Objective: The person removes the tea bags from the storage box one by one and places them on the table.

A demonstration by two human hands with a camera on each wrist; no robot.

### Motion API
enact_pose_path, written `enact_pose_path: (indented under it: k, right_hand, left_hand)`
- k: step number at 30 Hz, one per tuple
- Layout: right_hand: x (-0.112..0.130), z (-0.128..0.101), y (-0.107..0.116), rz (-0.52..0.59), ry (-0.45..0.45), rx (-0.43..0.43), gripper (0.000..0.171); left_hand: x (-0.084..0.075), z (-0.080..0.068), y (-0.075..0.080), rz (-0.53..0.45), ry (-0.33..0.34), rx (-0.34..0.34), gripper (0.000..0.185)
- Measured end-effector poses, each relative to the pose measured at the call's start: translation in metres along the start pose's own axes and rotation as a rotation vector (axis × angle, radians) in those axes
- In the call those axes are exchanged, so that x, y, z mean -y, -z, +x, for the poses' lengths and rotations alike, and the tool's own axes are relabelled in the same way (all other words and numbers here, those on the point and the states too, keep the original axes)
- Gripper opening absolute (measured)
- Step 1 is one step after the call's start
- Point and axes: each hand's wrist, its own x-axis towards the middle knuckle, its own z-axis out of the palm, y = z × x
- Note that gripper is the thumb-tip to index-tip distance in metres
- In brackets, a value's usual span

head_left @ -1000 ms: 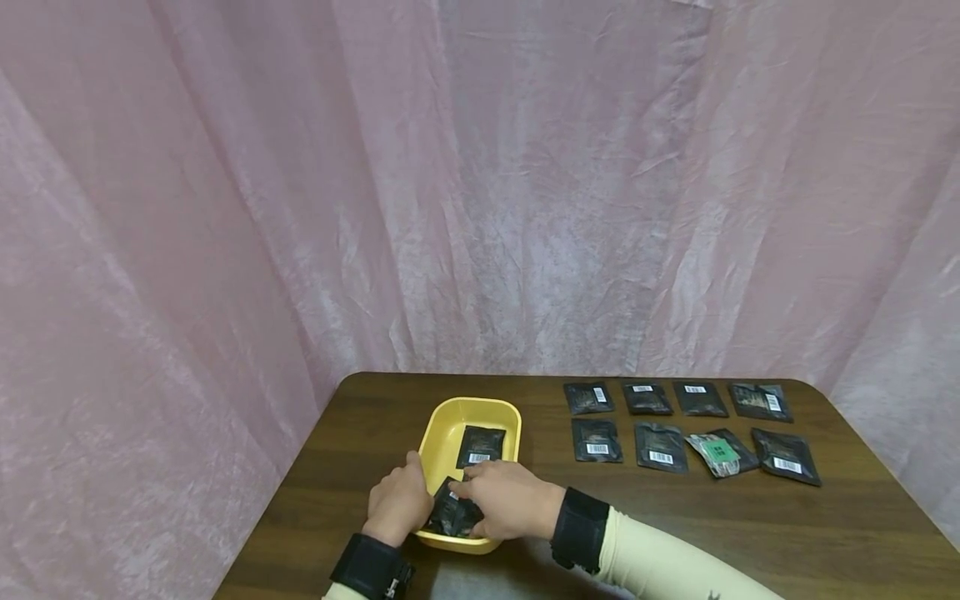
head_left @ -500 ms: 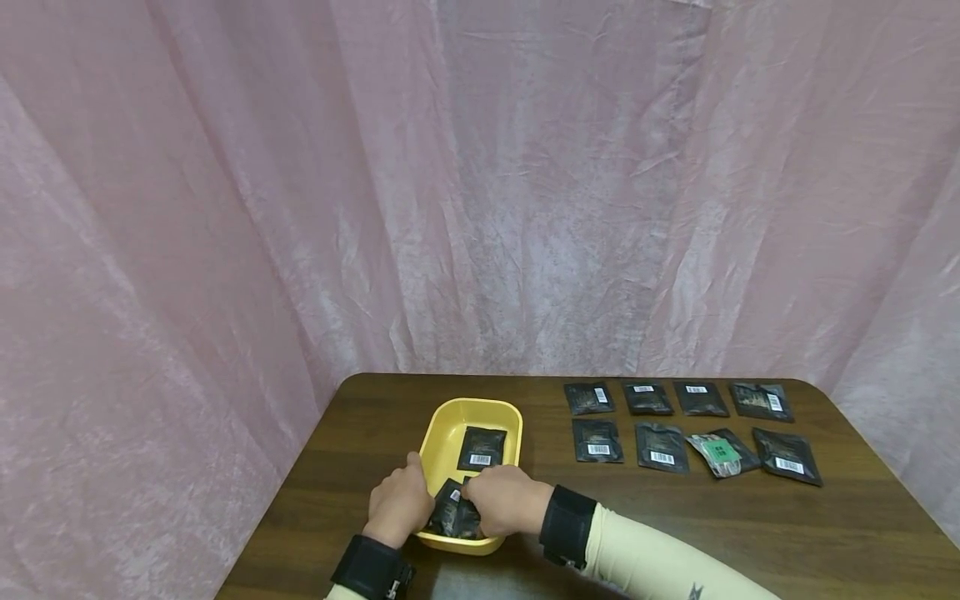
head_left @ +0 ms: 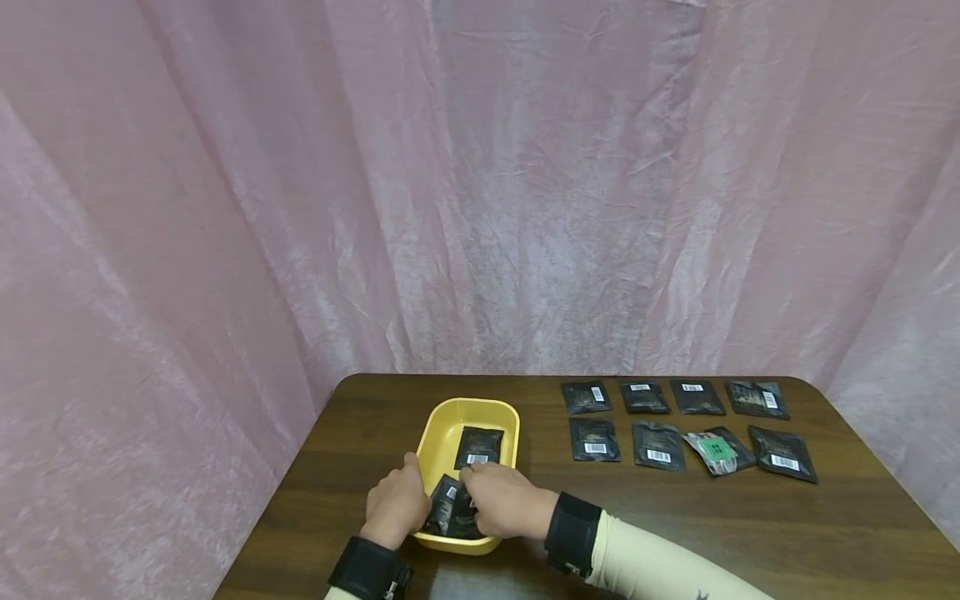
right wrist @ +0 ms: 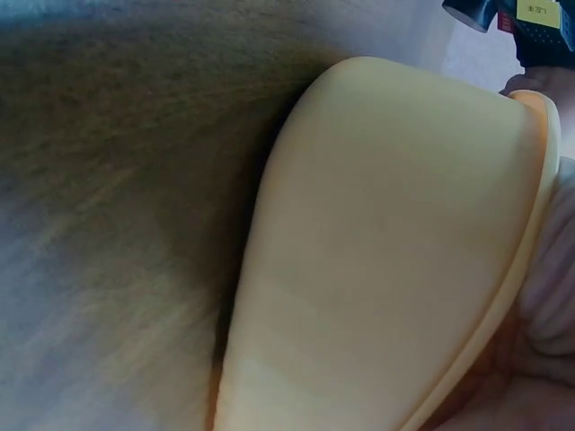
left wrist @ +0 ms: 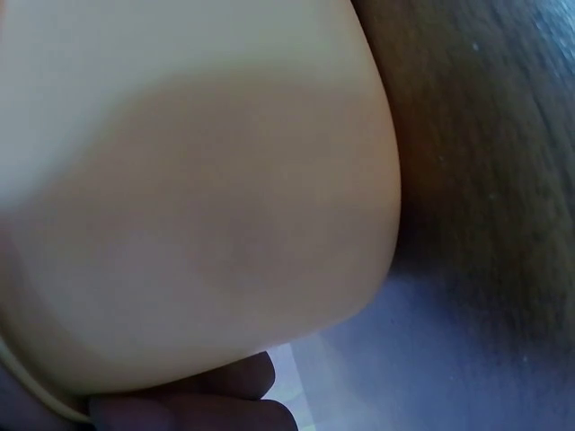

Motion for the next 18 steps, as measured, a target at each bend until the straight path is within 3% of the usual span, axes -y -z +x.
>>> enact_pose_path:
  k: [18]
  right_hand:
    - [-0.0064,0.0001,-0.0040,0.076,0.027,0.015,0.039]
  left_hand:
    - [0.0030,0.0019,-0.0045,-0.008,-0.011,-0.022,0.040]
